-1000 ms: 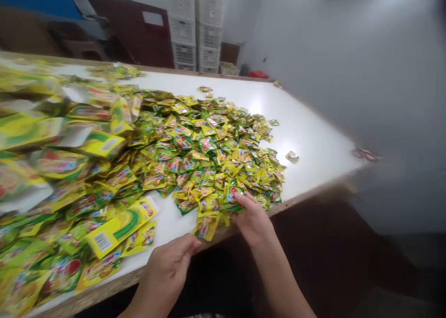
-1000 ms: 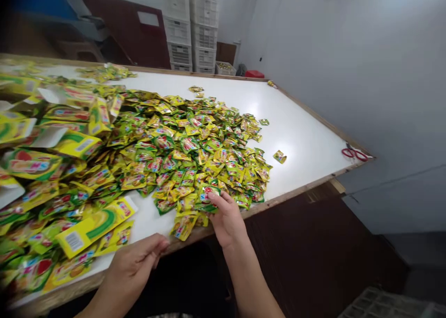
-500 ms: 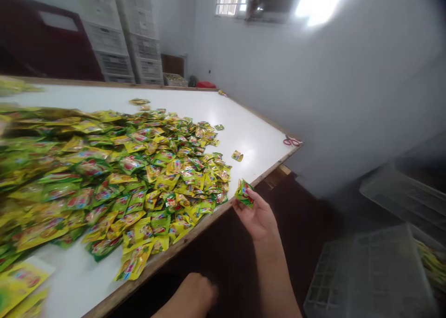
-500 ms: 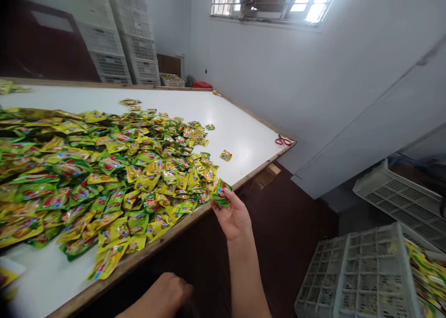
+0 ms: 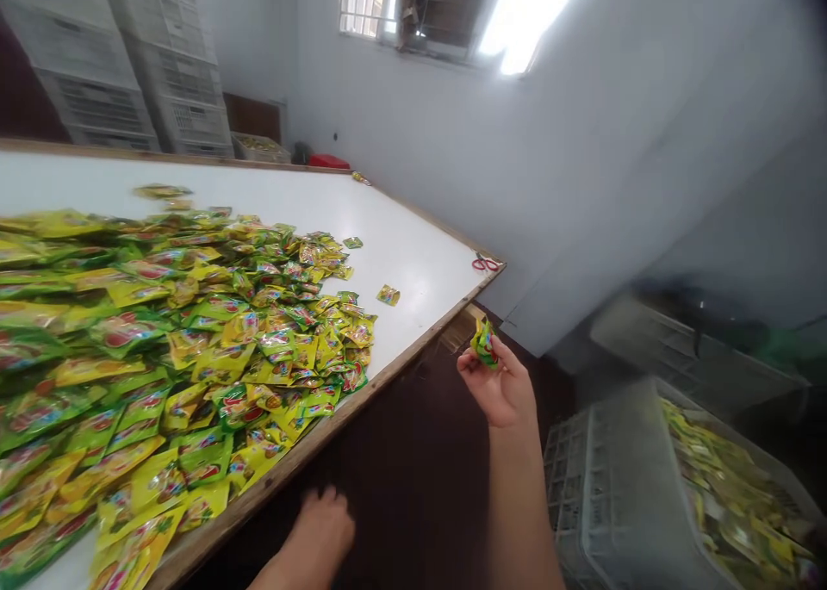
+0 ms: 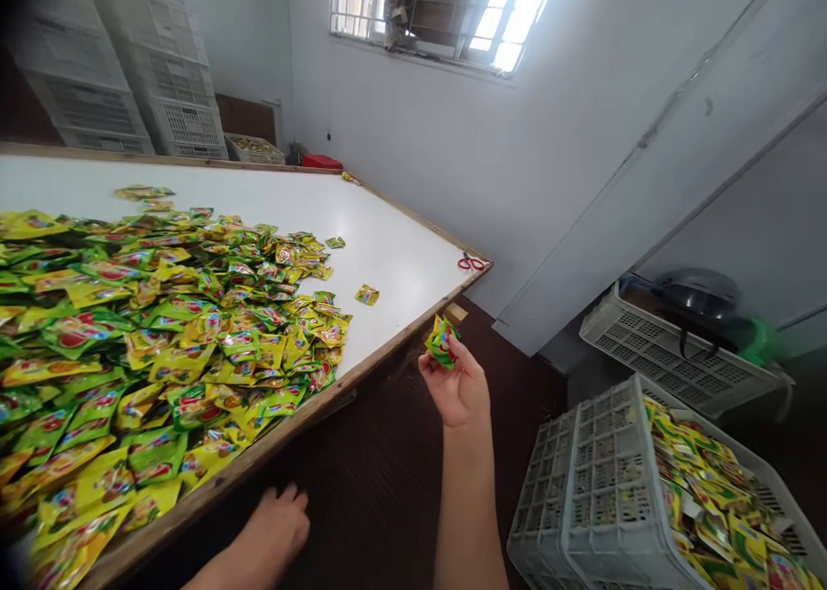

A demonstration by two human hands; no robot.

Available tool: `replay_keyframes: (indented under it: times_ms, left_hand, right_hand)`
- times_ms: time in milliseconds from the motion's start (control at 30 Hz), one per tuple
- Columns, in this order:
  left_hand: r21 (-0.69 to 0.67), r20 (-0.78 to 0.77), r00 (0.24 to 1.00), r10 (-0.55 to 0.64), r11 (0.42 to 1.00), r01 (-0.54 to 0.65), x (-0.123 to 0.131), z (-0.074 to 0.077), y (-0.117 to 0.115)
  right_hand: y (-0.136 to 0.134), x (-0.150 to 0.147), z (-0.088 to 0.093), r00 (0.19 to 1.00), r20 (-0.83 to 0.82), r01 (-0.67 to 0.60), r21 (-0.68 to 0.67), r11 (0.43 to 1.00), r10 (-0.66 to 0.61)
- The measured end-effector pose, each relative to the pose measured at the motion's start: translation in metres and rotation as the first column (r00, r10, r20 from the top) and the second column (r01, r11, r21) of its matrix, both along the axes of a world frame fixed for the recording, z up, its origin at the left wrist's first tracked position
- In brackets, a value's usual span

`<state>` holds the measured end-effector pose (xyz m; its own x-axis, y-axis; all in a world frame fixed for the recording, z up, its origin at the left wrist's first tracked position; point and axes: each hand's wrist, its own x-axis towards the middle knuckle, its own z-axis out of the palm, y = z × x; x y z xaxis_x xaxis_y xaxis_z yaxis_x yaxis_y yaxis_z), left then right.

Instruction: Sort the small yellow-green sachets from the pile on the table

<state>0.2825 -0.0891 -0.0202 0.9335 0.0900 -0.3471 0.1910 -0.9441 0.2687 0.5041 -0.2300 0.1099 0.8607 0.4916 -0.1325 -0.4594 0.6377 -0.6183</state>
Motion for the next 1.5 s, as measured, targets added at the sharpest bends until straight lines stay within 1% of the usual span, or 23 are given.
replay_keyframes:
  times_ms: [67, 133, 167, 233, 267, 300, 333, 367, 433, 533, 600, 667, 733, 833, 867, 933, 1000, 1100, 1200, 1300, 1400, 1467, 1500]
  left_hand:
    - [-0.022, 0.038, 0.999, 0.019, 1.0, -0.019, 0.006, 0.025, -0.003]
    - [-0.073, 0.152, 0.985, 0.083, 0.995, -0.073, 0.011, 0.056, -0.005]
    - [-0.124, 0.244, 0.959, 0.142, 0.986, -0.115, 0.014, 0.072, -0.005]
    - [-0.331, 0.455, 0.829, 0.326, 0.926, -0.183, 0.021, 0.098, -0.003]
    - [-0.411, 0.518, 0.765, 0.383, 0.896, -0.17, 0.024, 0.107, -0.001]
    - [-0.452, 0.561, 0.722, 0.404, 0.881, -0.141, 0.027, 0.114, 0.002]
    - [-0.447, 0.585, 0.714, 0.385, 0.888, -0.113, 0.028, 0.117, 0.005]
    - [-0.415, 0.596, 0.723, 0.349, 0.905, -0.095, 0.029, 0.118, 0.009]
    - [-0.331, 0.589, 0.755, 0.288, 0.938, -0.099, 0.027, 0.113, 0.015]
    - [-0.262, 0.538, 0.801, 0.264, 0.955, -0.139, 0.02, 0.095, 0.022]
    - [-0.236, 0.486, 0.838, 0.249, 0.96, -0.149, 0.013, 0.078, 0.023]
    - [-0.222, 0.412, 0.88, 0.235, 0.963, -0.153, 0.006, 0.055, 0.02]
    - [-0.214, 0.32, 0.924, 0.207, 0.966, -0.142, -0.002, 0.029, 0.015]
    - [-0.201, 0.164, 0.972, 0.168, 0.97, -0.134, -0.014, -0.009, 0.009]
    - [-0.195, 0.111, 0.98, 0.165, 0.97, -0.141, -0.017, -0.018, 0.009]
    - [-0.188, 0.023, 0.985, 0.172, 0.968, -0.165, -0.022, -0.031, 0.011]
    - [-0.195, -0.033, 0.982, 0.185, 0.963, -0.188, -0.025, -0.037, 0.016]
    - [-0.218, -0.094, 0.974, 0.207, 0.95, -0.223, -0.028, -0.041, 0.024]
    - [-0.232, -0.144, 0.959, 0.243, 0.934, -0.272, -0.03, -0.045, 0.031]
    - [-0.223, -0.136, 0.944, 0.301, 0.919, -0.325, -0.03, -0.047, 0.04]
    - [-0.227, -0.081, 0.938, 0.338, 0.91, -0.347, -0.025, -0.044, 0.045]
    - [-0.256, -0.045, 0.945, 0.325, 0.91, -0.325, -0.023, -0.037, 0.041]
    - [-0.273, -0.035, 0.95, 0.309, 0.912, -0.306, -0.023, -0.031, 0.037]
  right_hand:
    - [0.005, -0.01, -0.006, 0.998, -0.006, -0.065, 0.015, 0.998, 0.065]
    - [0.011, -0.023, -0.012, 0.991, -0.025, -0.132, 0.021, 0.991, 0.133]
    - [0.014, -0.031, -0.016, 0.985, -0.037, -0.17, 0.02, 0.985, 0.171]
    - [0.021, -0.048, -0.022, 0.967, -0.059, -0.25, 0.004, 0.968, 0.25]
    - [0.024, -0.056, -0.025, 0.956, -0.069, -0.287, -0.014, 0.958, 0.286]
    - [0.027, -0.064, -0.027, 0.945, -0.077, -0.321, -0.033, 0.946, 0.318]
    - [0.031, -0.072, -0.029, 0.935, -0.082, -0.35, -0.048, 0.935, 0.346]
    - [0.033, -0.079, -0.031, 0.926, -0.081, -0.373, -0.058, 0.926, 0.368]
    - [0.036, -0.089, -0.033, 0.914, -0.057, -0.404, -0.066, 0.912, 0.401]
    - [0.033, -0.095, -0.034, 0.906, 0.018, -0.418, -0.099, 0.903, 0.422]
    - [0.026, -0.093, -0.033, 0.903, 0.059, -0.415, -0.137, 0.899, 0.426]
    - [0.017, -0.085, -0.031, 0.911, 0.079, -0.388, -0.17, 0.906, 0.405]
    - [0.007, -0.073, -0.028, 0.942, 0.094, -0.301, -0.191, 0.934, 0.323]
    - [-0.008, -0.051, -0.02, 0.98, 0.142, -0.113, -0.188, 0.976, 0.141]
    - [-0.013, -0.044, -0.016, 0.982, 0.163, -0.059, -0.184, 0.981, 0.09]
    - [-0.023, -0.032, -0.009, 0.978, 0.209, 0.026, -0.19, 0.982, 0.015]
    - [-0.03, -0.025, -0.003, 0.964, 0.261, 0.104, -0.21, 0.972, -0.047]
    - [-0.034, -0.022, 0.002, 0.932, 0.345, 0.194, -0.227, 0.954, -0.108]
    - [-0.03, -0.027, 0.002, 0.919, 0.383, 0.199, -0.241, 0.95, -0.096]
    - [-0.021, -0.035, -0.002, 0.92, 0.387, 0.177, -0.278, 0.944, -0.058]
    - [-0.014, -0.039, -0.005, 0.92, 0.39, 0.171, -0.3, 0.939, -0.043]
    - [-0.011, -0.041, -0.007, 0.924, 0.38, 0.172, -0.302, 0.938, -0.047]
    - [-0.009, -0.042, -0.008, 0.929, 0.367, 0.172, -0.306, 0.936, -0.05]
